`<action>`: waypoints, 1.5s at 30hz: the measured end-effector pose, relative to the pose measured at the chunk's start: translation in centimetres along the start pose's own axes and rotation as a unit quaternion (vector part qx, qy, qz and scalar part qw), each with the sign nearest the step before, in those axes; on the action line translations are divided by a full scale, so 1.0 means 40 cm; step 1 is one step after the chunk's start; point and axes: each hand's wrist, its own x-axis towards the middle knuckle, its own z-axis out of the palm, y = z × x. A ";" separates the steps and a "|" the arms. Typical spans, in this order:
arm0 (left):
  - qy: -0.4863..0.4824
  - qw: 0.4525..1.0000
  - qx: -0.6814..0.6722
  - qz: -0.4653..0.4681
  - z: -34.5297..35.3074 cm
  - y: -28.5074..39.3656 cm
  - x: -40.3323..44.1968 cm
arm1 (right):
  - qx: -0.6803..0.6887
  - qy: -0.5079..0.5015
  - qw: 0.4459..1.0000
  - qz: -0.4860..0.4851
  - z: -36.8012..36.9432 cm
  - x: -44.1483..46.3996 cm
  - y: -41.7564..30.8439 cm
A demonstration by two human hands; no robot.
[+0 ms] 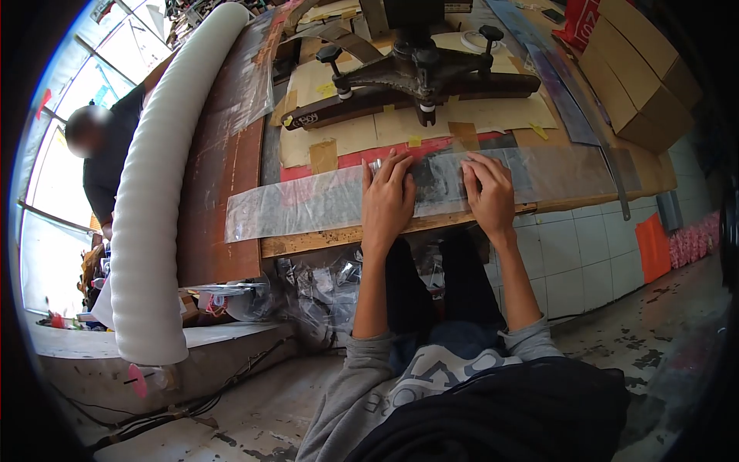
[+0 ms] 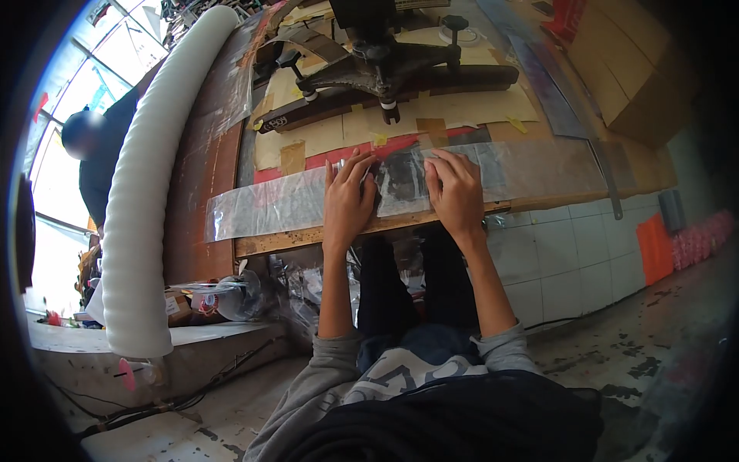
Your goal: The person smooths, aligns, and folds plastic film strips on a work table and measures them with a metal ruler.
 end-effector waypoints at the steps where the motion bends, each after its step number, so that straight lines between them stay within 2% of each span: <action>1: -0.002 1.000 0.001 -0.002 -0.001 0.000 -0.001 | -0.002 0.006 1.000 -0.005 -0.001 -0.001 -0.001; 9: 0.004 1.000 0.009 0.003 -0.002 0.008 -0.001 | 0.014 0.048 0.998 -0.033 -0.013 -0.008 -0.006; 12: 0.010 0.999 0.025 0.021 -0.006 0.014 -0.003 | 0.009 0.035 0.998 -0.043 -0.017 -0.009 -0.008; 17: 0.057 0.992 0.044 0.101 -0.018 0.048 0.001 | 0.007 0.035 0.998 -0.048 -0.015 -0.012 -0.006; 21: 0.046 0.990 0.037 0.127 -0.010 0.042 -0.005 | 0.008 0.042 0.998 -0.054 -0.013 -0.011 -0.007; 30: 0.034 0.996 0.019 0.086 -0.013 0.047 -0.009 | 0.012 0.035 0.998 -0.043 -0.014 -0.012 -0.008; 45: 0.043 0.994 0.032 0.097 -0.007 0.045 -0.011 | 0.017 0.031 0.999 -0.040 -0.016 -0.009 -0.011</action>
